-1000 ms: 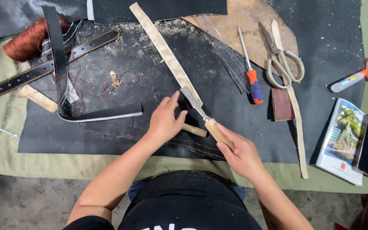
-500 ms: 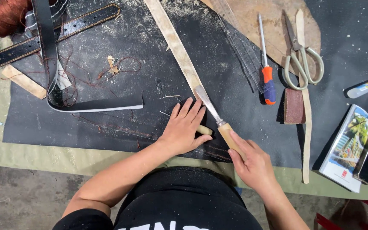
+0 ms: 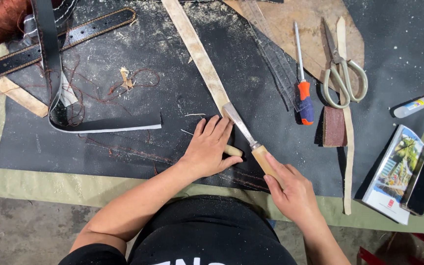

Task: Shaving and tapering the edges of a thin wooden strip using a hand chisel on a workshop table.

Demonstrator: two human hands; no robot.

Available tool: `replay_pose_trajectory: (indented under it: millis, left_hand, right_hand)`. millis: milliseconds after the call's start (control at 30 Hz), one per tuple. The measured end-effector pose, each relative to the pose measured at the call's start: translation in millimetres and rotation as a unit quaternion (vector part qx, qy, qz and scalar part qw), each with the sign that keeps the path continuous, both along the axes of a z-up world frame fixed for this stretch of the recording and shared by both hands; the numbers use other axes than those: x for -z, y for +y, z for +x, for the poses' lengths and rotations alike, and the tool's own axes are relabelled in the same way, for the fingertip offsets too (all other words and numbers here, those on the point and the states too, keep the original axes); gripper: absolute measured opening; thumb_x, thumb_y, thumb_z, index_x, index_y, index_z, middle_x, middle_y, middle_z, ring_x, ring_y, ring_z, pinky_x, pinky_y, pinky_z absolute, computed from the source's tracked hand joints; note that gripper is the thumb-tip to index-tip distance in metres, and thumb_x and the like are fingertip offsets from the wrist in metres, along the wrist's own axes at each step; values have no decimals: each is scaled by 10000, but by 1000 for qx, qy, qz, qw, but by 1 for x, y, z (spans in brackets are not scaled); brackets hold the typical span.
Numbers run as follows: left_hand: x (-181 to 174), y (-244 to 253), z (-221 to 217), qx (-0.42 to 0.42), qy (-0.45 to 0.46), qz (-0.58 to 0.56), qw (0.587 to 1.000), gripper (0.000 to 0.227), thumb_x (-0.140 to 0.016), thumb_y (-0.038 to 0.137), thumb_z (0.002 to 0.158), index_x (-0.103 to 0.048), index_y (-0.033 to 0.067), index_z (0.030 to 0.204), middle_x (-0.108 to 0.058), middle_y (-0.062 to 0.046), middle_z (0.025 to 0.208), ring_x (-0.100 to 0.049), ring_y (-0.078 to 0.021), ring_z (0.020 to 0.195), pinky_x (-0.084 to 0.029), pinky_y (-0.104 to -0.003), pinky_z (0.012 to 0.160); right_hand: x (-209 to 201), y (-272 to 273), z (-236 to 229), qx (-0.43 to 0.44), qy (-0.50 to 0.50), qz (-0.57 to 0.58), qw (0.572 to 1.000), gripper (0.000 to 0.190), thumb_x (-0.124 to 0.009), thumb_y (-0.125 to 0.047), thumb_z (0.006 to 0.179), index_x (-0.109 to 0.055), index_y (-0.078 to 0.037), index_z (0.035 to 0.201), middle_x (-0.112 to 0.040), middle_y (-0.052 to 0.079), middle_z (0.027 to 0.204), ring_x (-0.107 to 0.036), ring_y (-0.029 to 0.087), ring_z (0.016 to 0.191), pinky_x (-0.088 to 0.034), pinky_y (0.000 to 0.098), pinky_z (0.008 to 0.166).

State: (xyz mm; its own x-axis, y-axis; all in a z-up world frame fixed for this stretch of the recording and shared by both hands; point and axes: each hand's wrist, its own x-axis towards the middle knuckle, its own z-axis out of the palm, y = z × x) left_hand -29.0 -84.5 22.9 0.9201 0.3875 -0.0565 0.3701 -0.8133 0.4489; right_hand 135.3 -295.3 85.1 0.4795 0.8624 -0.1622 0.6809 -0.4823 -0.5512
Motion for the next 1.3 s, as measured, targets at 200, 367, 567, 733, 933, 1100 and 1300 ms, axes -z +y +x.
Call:
replay_pose_trajectory:
  millis: [200, 367, 567, 733, 933, 1100, 1300]
  left_hand:
    - [-10, 5, -1, -8, -2, -24, 1000, 950, -585, 692, 895, -390, 18, 1537, -255, -263, 1617, -204, -435, 1514, -194, -606, 1192]
    - [-3, 2, -3, -19, -2, 6, 1000, 960, -601, 722, 855, -427, 49, 1518, -279, -231, 1620, -218, -399, 1517, -201, -596, 1192]
    - [-4, 1, -2, -19, -14, 22, 999, 949, -584, 739, 857, -445, 62, 1506, -313, -234, 1607, -249, -397, 1512, -230, -601, 1182]
    - [-2, 0, -3, -17, -26, 31, 999, 946, -568, 744, 865, -437, 62, 1508, -356, -242, 1576, -269, -403, 1502, -239, -599, 1174]
    - [7, -3, -4, -16, -41, 38, 998, 958, -623, 727, 835, -438, 65, 1503, -360, -238, 1569, -266, -411, 1496, -247, -617, 1166]
    - [7, -2, -6, -21, -53, 43, 997, 937, -604, 741, 837, -457, 87, 1490, -374, -220, 1565, -275, -392, 1498, -243, -598, 1173]
    - [-3, 0, -4, -24, -35, 30, 999, 904, -594, 705, 862, -446, 67, 1485, -355, -211, 1597, -305, -410, 1477, -250, -589, 1164]
  right_hand:
    - [13, 23, -5, -3, -7, 44, 999, 506, -712, -298, 896, -655, -329, 1398, -748, 66, 958, -731, 316, 915, -585, 429, 720]
    - [19, 46, -6, -16, -12, 56, 998, 508, -681, -322, 917, -629, -349, 1422, -737, 82, 956, -727, 343, 903, -578, 459, 715]
    - [8, 34, -4, -16, 1, 35, 999, 512, -682, -328, 907, -625, -369, 1415, -741, 81, 964, -731, 357, 904, -587, 478, 711]
    - [4, 22, -6, -9, 10, 13, 1000, 515, -676, -355, 893, -628, -390, 1405, -753, 64, 972, -736, 353, 906, -597, 474, 714]
    - [5, 44, -11, -21, -20, 33, 999, 506, -663, -351, 909, -606, -359, 1411, -726, 108, 933, -725, 392, 851, -591, 526, 690]
    - [14, 51, -12, -30, -31, 52, 998, 525, -651, -363, 918, -573, -410, 1435, -722, 65, 939, -733, 351, 859, -595, 501, 680]
    - [-7, 23, -8, -49, 6, -67, 997, 583, -573, -346, 930, -485, -343, 1506, -698, 29, 964, -653, 290, 947, -529, 471, 766]
